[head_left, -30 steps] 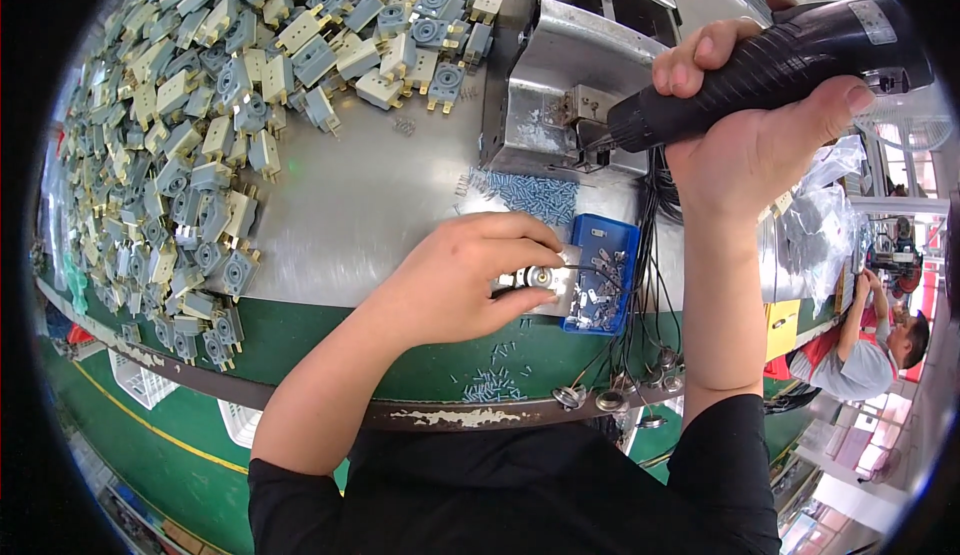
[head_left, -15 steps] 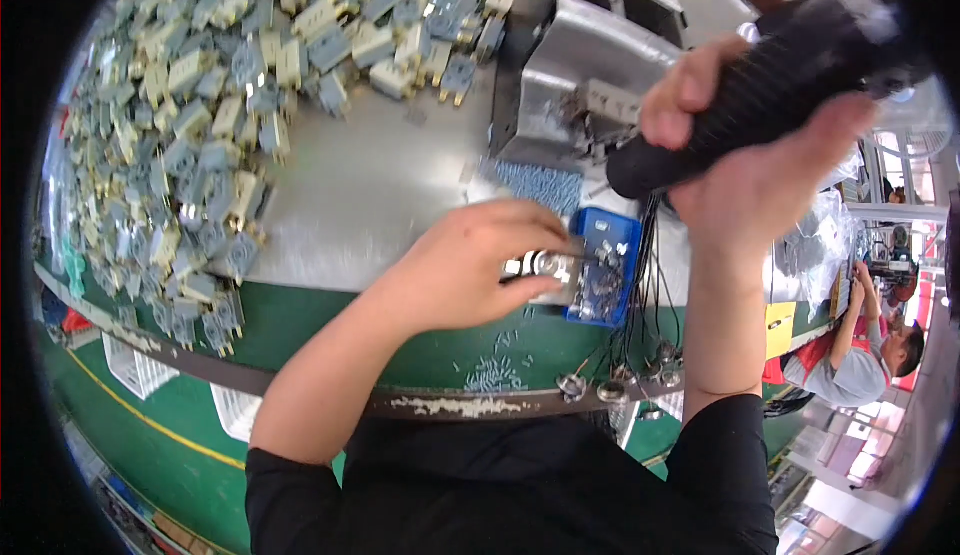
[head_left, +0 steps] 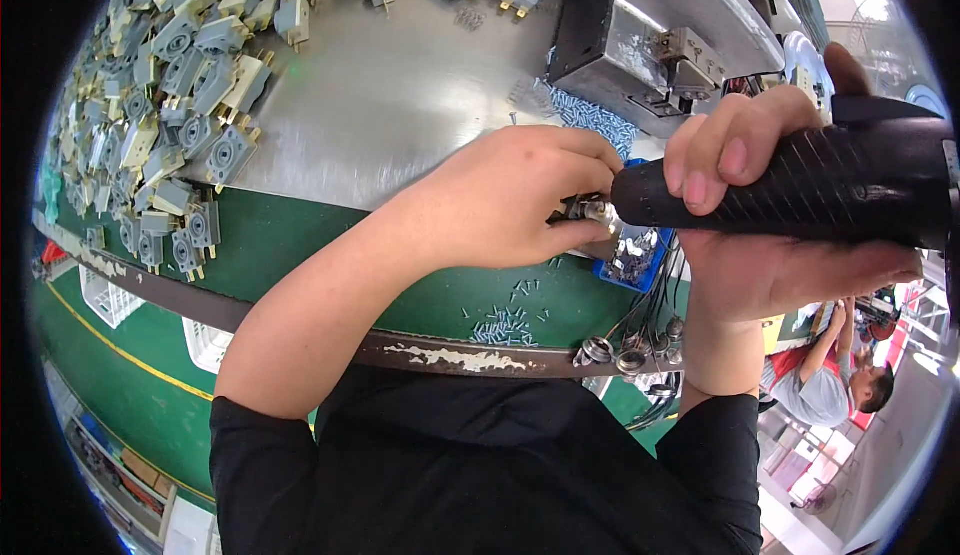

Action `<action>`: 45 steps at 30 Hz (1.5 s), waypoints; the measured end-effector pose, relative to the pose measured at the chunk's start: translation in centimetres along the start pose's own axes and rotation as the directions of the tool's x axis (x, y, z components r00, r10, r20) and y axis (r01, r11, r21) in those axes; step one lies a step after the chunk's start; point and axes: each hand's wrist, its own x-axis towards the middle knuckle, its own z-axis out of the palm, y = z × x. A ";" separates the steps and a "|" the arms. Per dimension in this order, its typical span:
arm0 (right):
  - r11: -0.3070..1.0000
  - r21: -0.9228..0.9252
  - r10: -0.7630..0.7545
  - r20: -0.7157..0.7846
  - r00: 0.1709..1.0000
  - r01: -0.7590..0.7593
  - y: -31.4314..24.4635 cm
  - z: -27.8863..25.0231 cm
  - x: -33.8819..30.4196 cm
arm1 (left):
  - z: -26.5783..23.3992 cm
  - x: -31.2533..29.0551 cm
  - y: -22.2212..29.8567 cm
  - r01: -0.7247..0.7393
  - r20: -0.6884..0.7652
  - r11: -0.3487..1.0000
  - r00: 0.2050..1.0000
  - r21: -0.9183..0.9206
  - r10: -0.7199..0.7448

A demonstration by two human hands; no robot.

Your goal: Assembling small components using an electric screwdriver at a factory workstation.

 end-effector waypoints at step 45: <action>0.987 -0.156 -0.036 -0.057 0.998 0.026 -2.2 -3.0 1.9 | 0.2 -0.2 0.1 -0.071 -0.062 0.997 0.996 -0.005 0.070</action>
